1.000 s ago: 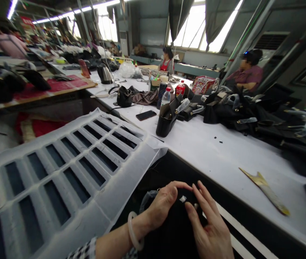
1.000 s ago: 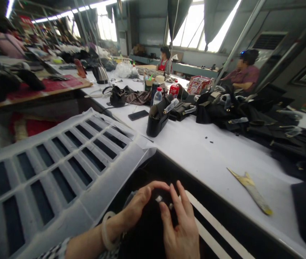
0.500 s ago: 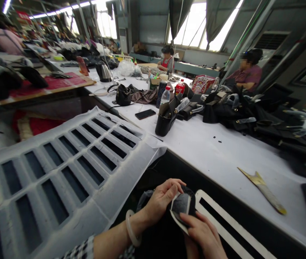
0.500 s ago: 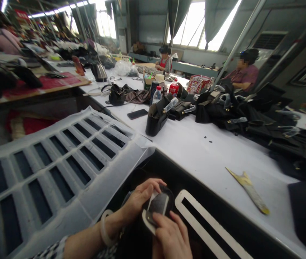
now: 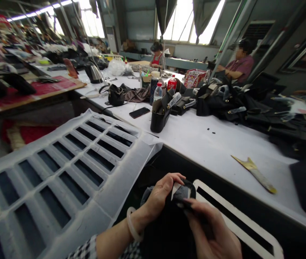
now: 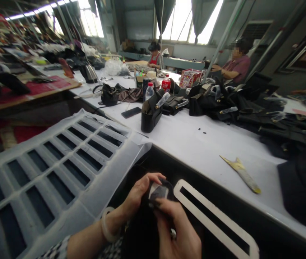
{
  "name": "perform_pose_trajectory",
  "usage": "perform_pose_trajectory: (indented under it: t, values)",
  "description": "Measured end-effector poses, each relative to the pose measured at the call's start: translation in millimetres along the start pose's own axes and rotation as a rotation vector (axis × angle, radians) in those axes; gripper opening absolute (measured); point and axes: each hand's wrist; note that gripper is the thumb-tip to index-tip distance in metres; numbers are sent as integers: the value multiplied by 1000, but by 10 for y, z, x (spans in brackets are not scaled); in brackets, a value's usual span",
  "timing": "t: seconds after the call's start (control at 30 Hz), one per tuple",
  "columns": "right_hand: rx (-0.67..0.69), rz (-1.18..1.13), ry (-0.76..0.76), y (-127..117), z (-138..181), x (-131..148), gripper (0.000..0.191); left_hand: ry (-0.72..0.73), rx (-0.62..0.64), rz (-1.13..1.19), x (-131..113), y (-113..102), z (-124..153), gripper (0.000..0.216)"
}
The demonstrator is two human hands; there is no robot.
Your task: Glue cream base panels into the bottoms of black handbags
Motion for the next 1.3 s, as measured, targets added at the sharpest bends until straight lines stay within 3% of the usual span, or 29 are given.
perform_pose_trajectory:
  t: [0.13, 0.3, 0.6, 0.93, 1.3]
  values:
    - [-34, 11, 204, 97, -228, -183, 38, -29, -7, 22, -30, -7, 0, 47]
    - [-69, -155, 492, 246, -77, -453, 52, -73, -48, -54, -10, -58, -11, 32]
    - [-144, -54, 341, 377, 49, -450, 37, -121, -97, -85, -11, -63, 19, 26]
    - [-64, -298, 559, 484, 8, -355, 37, -147, -129, -45, -12, -46, 40, 23]
    - [-20, -220, 457, 395, -268, -351, 38, -186, -88, 27, -43, -36, 4, 28]
Point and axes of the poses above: each hand's wrist, its own z-axis away from the middle knuckle, its own y-axis out of the palm, x = y × z, and after that the axes turned 14 degrees about y, right-handed
